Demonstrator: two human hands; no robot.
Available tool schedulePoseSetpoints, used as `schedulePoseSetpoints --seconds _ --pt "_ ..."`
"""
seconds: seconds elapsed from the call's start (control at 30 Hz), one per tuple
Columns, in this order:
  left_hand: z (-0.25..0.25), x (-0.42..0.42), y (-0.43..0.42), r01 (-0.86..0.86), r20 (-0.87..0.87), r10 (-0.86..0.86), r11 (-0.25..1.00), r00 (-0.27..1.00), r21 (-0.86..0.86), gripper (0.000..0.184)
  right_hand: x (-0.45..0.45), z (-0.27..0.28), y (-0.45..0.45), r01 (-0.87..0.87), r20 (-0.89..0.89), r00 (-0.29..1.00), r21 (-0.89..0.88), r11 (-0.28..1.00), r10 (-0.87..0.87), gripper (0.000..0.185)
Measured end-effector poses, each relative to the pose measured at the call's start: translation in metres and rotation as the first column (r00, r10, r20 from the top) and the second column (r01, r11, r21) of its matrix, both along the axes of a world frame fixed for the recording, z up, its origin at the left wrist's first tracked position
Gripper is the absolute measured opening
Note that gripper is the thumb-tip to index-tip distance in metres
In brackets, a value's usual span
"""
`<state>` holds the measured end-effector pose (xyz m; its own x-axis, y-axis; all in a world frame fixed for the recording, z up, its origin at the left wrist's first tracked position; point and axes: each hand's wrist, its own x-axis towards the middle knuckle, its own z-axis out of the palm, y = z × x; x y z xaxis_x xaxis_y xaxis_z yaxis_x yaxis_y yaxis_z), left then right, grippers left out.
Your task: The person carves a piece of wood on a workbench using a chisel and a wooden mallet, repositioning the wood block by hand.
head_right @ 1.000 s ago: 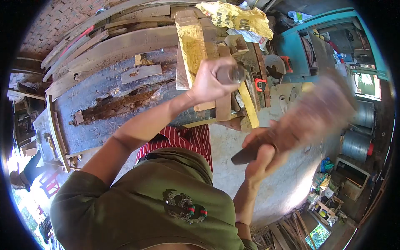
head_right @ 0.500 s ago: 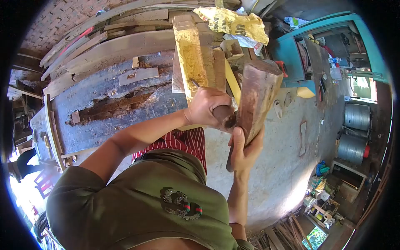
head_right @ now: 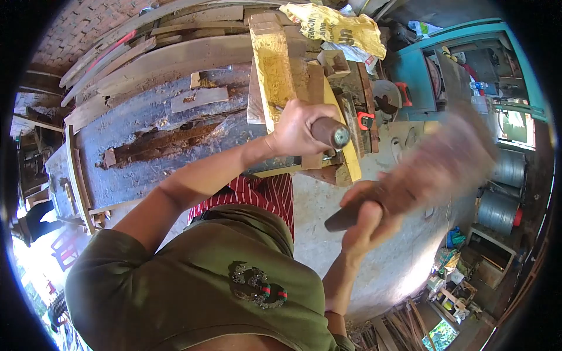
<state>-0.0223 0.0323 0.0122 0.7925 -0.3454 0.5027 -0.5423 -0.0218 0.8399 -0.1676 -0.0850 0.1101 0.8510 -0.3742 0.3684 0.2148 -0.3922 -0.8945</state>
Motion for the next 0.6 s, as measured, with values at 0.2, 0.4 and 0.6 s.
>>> schedulePoseSetpoints --seconds 0.2,0.4,0.6 --pt "-0.001 -0.009 -0.001 -0.014 0.056 0.013 1.000 0.998 0.026 0.028 0.005 -0.018 0.010 -0.001 -0.257 0.966 -0.115 0.993 -0.029 0.032" --pt "-0.005 -0.010 0.000 0.018 0.000 -0.018 0.999 1.000 0.038 0.029 -0.012 -0.025 -0.001 0.022 -0.008 1.000 0.147 0.989 -0.021 0.048" --pt "0.004 0.012 -0.004 0.053 -0.103 -0.049 0.998 0.993 0.036 0.030 -0.006 -0.026 0.001 0.046 -0.255 0.967 0.121 0.992 -0.013 0.047"
